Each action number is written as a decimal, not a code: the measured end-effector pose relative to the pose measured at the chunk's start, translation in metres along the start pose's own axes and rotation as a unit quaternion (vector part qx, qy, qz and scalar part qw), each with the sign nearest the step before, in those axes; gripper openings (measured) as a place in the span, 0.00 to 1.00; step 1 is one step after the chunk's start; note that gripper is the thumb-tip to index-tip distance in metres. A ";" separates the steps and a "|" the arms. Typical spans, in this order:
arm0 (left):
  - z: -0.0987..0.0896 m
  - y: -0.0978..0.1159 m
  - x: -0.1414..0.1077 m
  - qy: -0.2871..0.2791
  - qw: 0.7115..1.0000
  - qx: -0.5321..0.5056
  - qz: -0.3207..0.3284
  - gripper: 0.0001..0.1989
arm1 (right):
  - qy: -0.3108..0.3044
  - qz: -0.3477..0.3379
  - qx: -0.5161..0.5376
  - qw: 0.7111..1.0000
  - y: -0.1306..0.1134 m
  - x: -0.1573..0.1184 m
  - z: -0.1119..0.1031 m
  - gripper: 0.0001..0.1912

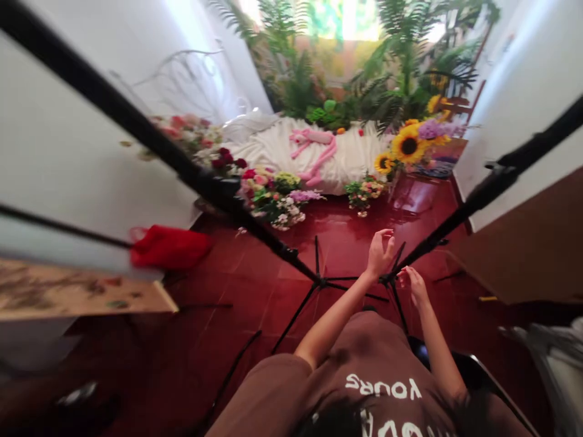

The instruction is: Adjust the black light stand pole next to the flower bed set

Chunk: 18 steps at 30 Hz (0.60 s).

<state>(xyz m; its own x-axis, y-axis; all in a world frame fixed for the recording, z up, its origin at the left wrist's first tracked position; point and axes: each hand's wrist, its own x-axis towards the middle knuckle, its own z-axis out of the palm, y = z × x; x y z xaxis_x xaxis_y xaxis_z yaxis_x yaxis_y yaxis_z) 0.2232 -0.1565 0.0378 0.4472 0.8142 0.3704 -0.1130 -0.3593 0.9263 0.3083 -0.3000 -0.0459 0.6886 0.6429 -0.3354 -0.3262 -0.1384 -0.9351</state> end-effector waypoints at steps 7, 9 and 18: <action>0.096 0.005 0.018 -0.201 0.971 -0.125 0.004 0.22 | 0.144 -0.058 -0.024 0.988 -0.074 0.028 -0.067 0.30; 0.115 0.002 0.019 -0.211 0.968 -0.131 -0.022 0.26 | 0.133 -0.014 -0.079 0.988 -0.101 0.041 -0.078 0.32; 0.143 -0.005 0.026 -0.206 0.969 -0.133 -0.030 0.27 | 0.021 0.160 -0.194 0.968 -0.166 0.072 -0.087 0.26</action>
<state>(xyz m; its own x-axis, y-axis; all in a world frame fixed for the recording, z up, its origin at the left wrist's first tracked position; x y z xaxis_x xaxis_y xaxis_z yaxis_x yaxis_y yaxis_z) 0.3625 -0.1992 0.0329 0.7700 0.5597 0.3065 -0.2751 -0.1422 0.9508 0.4683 -0.2959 0.0756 0.6212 0.4907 -0.6110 -0.2652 -0.6021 -0.7531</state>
